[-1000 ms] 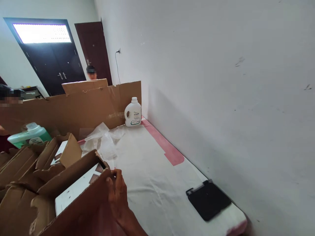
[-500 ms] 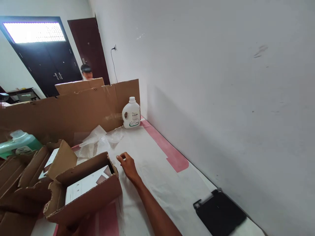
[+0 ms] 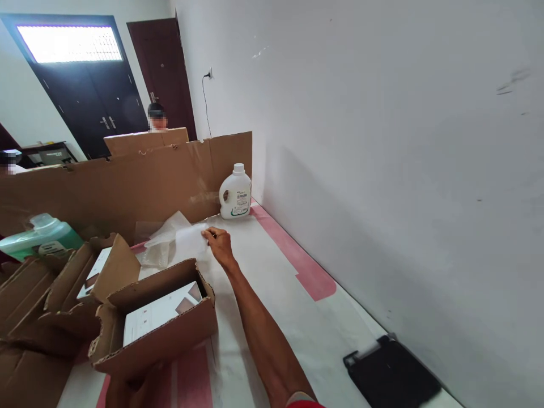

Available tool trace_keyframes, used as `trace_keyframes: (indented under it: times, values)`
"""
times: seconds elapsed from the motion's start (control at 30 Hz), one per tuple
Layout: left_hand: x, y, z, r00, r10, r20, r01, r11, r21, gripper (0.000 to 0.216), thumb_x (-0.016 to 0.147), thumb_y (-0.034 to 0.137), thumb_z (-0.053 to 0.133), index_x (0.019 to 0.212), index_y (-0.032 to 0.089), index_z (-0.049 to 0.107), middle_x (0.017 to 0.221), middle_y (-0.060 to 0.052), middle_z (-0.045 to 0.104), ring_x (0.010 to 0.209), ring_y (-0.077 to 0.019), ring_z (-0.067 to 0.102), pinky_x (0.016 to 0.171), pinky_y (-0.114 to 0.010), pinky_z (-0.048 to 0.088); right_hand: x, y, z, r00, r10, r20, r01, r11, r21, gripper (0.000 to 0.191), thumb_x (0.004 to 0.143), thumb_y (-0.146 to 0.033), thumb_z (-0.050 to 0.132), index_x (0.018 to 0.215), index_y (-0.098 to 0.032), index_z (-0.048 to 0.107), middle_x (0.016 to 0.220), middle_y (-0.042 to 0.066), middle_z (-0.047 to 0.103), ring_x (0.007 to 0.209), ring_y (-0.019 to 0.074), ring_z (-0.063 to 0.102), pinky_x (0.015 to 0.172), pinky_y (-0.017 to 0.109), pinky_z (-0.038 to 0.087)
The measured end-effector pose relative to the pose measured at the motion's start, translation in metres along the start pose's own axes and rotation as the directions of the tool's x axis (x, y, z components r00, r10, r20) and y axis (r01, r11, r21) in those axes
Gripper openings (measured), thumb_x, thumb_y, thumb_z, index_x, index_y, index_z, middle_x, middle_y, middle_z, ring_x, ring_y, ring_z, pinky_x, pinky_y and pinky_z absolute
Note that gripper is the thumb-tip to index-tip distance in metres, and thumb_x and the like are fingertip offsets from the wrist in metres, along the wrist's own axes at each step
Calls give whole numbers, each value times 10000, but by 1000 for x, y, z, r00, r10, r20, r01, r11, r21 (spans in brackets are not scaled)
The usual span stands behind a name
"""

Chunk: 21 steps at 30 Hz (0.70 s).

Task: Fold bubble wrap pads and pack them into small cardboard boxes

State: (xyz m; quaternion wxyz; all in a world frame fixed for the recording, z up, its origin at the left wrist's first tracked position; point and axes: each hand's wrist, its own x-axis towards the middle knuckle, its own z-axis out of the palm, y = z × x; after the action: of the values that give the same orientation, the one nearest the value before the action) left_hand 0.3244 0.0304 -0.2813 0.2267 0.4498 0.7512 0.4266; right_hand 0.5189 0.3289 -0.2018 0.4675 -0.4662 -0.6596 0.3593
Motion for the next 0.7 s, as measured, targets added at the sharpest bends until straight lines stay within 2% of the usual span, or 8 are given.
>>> trace_keyframes:
  times: [0.1, 0.2, 0.3, 0.37, 0.47, 0.57, 0.63, 0.7]
  values:
    - [-1, 4, -1, 1000, -13, -25, 13, 1000, -22, 577, 816, 527, 717, 1321, 279, 586, 1217, -70, 678, 1136, -347, 647, 869, -527, 583, -3, -7, -19, 999, -29, -43, 30, 999, 12, 307, 816, -454, 617, 626, -214, 602, 625, -10, 574, 651, 163, 516, 648, 264, 385]
    - [-2, 9, -3, 998, -21, -52, 19, 999, -41, 745, 698, 601, 757, 1354, 305, 566, 1143, -68, 729, 1090, -431, 670, 828, -589, 580, -10, -13, -42, 986, -44, -161, 47, 999, 16, 264, 779, -414, 640, 621, -223, 550, 666, -11, 569, 698, 168, 489, 697, 278, 380]
    - [2, 12, -6, 999, -21, -37, 19, 998, -59, 835, 693, 629, 740, 1394, 235, 512, 1164, -100, 729, 1043, -402, 694, 837, -551, 578, -22, -23, -73, 964, -48, -260, 64, 997, 53, 255, 799, -436, 598, 672, -228, 523, 702, -20, 543, 724, 164, 476, 710, 277, 386]
    - [11, 12, -9, 1000, 20, -1, -20, 999, -40, 816, 694, 644, 726, 1346, 190, 539, 1187, -124, 721, 1044, -386, 693, 843, -514, 575, -36, -32, -98, 954, -42, -296, 74, 993, 95, 279, 802, -472, 596, 699, -228, 509, 704, -30, 518, 702, 154, 462, 677, 268, 386]
    - [30, 12, -9, 990, 119, 75, -124, 989, 78, 726, 649, 697, 703, 1127, 154, 648, 1125, -171, 727, 1062, -420, 668, 861, -505, 555, -70, -54, -134, 943, -26, -332, 88, 981, 173, 326, 832, -530, 579, 743, -232, 481, 687, -48, 462, 629, 131, 409, 593, 252, 367]
    - [44, 15, -3, 996, 73, 55, -84, 962, 260, 765, 617, 778, 633, 1006, 121, 678, 1077, -246, 703, 1094, -503, 616, 907, -594, 504, -114, -84, -163, 939, -18, -343, 102, 969, 226, 377, 846, -560, 596, 729, -239, 436, 648, -64, 396, 575, 116, 360, 534, 242, 344]
    - [43, 20, 3, 1000, 14, -2, -13, 949, 315, 865, 650, 803, 571, 1112, 77, 656, 1175, -289, 650, 1169, -531, 564, 939, -644, 469, -147, -105, -176, 945, 7, -326, 94, 952, 292, 405, 830, -568, 640, 717, -240, 433, 640, -63, 396, 566, 113, 367, 524, 240, 353]
    - [30, 27, 7, 997, 6, -81, 17, 960, 279, 1006, 690, 804, 536, 1318, 17, 540, 1347, -334, 533, 1285, -531, 484, 992, -665, 433, -181, -124, -181, 962, 61, -268, 50, 920, 388, 409, 814, -574, 681, 718, -235, 473, 650, -48, 440, 570, 118, 401, 525, 245, 376]
